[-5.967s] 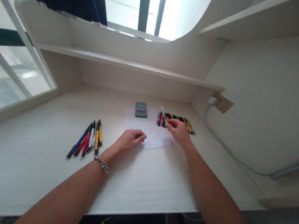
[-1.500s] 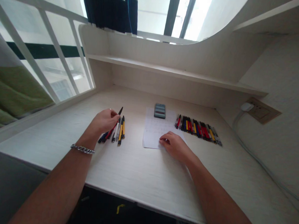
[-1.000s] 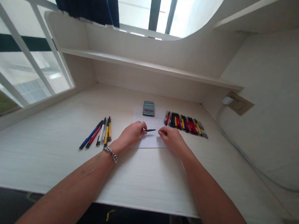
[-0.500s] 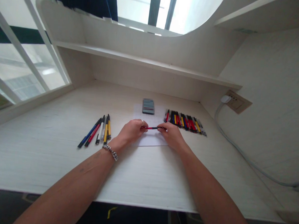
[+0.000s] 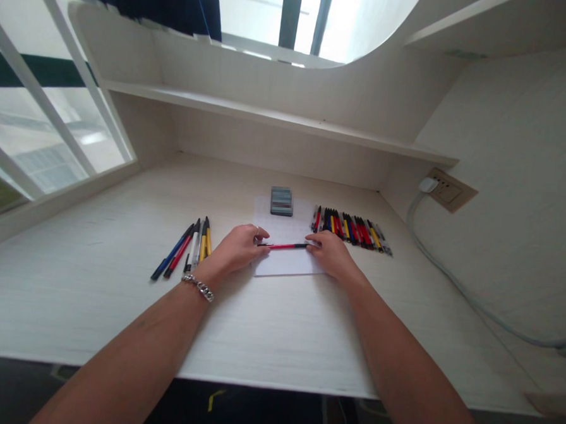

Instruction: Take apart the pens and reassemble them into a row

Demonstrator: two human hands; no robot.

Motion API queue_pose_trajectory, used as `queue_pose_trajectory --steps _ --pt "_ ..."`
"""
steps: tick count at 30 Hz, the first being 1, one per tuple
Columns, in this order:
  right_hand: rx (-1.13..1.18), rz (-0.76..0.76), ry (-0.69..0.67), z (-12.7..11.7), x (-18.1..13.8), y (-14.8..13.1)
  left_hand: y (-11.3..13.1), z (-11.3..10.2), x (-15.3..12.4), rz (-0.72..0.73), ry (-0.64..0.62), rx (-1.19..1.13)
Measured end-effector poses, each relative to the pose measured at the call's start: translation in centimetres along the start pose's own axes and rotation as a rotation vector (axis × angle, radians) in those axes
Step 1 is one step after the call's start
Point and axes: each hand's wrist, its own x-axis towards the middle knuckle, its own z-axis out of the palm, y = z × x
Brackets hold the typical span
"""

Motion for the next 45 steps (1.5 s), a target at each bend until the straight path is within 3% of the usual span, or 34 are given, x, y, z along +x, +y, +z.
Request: queue_pose_trajectory --steps 11,21,29,35,45 --pt "0.077 0.071 -0.041 -0.8 -0.5 0.5 -0.7 -0.4 0.1 -0.034 -0.087 0.205" --pt "0.017 -0.031 0.011 0.1 -0.3 -0.7 -0.4 0.0 -0.2 -0.018 -0.004 0.112" --pt "0.161 -0.059 0.027 0.3 -0.5 -2.0 1.6 0.9 -0.3 0.141 0.099 0.117" --pt "0.305 -0.143 0.080 0.0 -1.0 -3.5 2.1 1.6 -0.5 0.199 0.027 0.135" --pt "0.412 -0.125 -0.077 -0.5 -1.2 -3.6 2.5 1.3 -0.8 0.136 0.113 0.091"
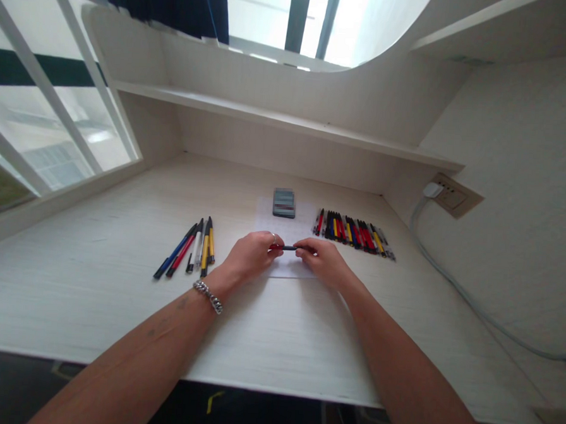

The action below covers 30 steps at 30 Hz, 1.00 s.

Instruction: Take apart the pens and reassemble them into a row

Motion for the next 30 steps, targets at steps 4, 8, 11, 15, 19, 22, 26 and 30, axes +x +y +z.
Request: queue_pose_trajectory --steps 4,8,11,15,19,22,26,30 --pt "0.008 0.048 -0.086 -0.17 0.01 -0.10 0.26 0.00 0.03 0.006 0.014 0.008" --pt "-0.047 0.000 -0.016 -0.31 0.00 -0.10 0.70 -0.26 -0.06 -0.001 -0.008 -0.003" --pt "-0.090 -0.068 0.050 -0.25 0.03 -0.17 0.80 -0.52 -0.18 -0.026 -0.013 -0.024" --pt "-0.110 -0.132 0.097 0.02 0.07 -0.19 0.44 -0.62 -0.24 -0.061 -0.033 -0.072" --pt "-0.077 -0.168 0.123 0.23 0.09 0.00 0.06 -0.56 -0.15 -0.056 -0.053 -0.108" --pt "-0.014 -0.159 0.149 0.40 0.13 0.19 -0.10 -0.53 -0.08 -0.054 -0.062 -0.122" --pt "0.054 -0.069 0.135 0.52 0.15 0.31 -0.16 -0.47 -0.07 -0.056 -0.065 -0.118" --pt "0.092 0.003 0.047 0.27 0.04 -0.09 -0.11 -0.40 -0.10 -0.064 -0.059 -0.108"
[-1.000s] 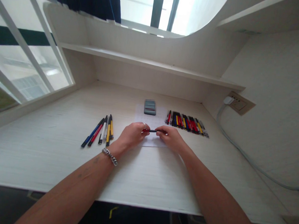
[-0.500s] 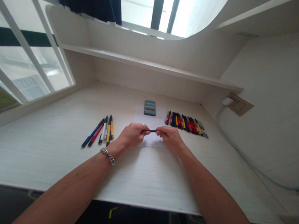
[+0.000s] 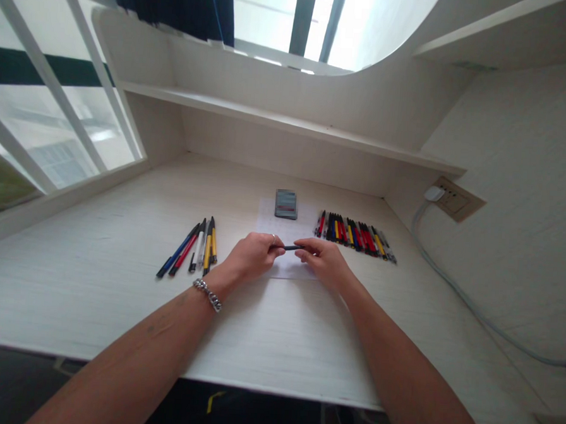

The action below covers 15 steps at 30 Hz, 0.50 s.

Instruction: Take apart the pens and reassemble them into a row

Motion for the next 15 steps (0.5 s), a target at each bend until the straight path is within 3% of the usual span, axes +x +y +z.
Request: queue_pose_trajectory --steps 4,15 --pt "0.004 0.058 -0.080 -0.23 -0.15 -0.78 0.08 0.04 -0.03 0.006 0.000 -0.001" --pt "-0.014 -0.034 0.050 -0.11 -0.17 -0.52 0.06 0.07 0.06 0.024 -0.020 -0.047"
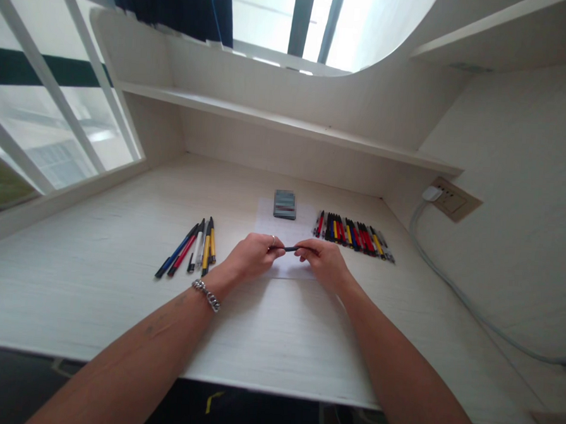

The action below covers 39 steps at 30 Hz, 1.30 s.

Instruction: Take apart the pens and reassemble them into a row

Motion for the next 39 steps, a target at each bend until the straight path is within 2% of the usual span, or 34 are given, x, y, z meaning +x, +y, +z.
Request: queue_pose_trajectory --steps 6,13,17,21,33,39 --pt "0.042 0.027 0.015 0.5 0.1 0.8 0.3 -0.1 -0.2 -0.008 0.019 -0.053" --pt "0.098 0.070 -0.079 0.3 0.1 0.6 -0.1 0.0 -0.2 0.000 0.039 0.058" --pt "0.047 0.104 -0.121 0.1 0.1 0.0 0.2 -0.1 -0.3 -0.001 0.027 0.110" --pt "-0.019 0.085 -0.079 0.1 0.1 -0.3 0.4 -0.1 -0.2 -0.013 0.007 0.143" --pt "0.150 0.022 0.070 0.7 0.2 0.4 0.0 -0.1 0.0 -0.046 -0.037 0.042" --pt "0.241 0.115 -0.092 0.7 0.3 1.1 0.2 -0.2 -0.2 -0.039 -0.006 0.095"
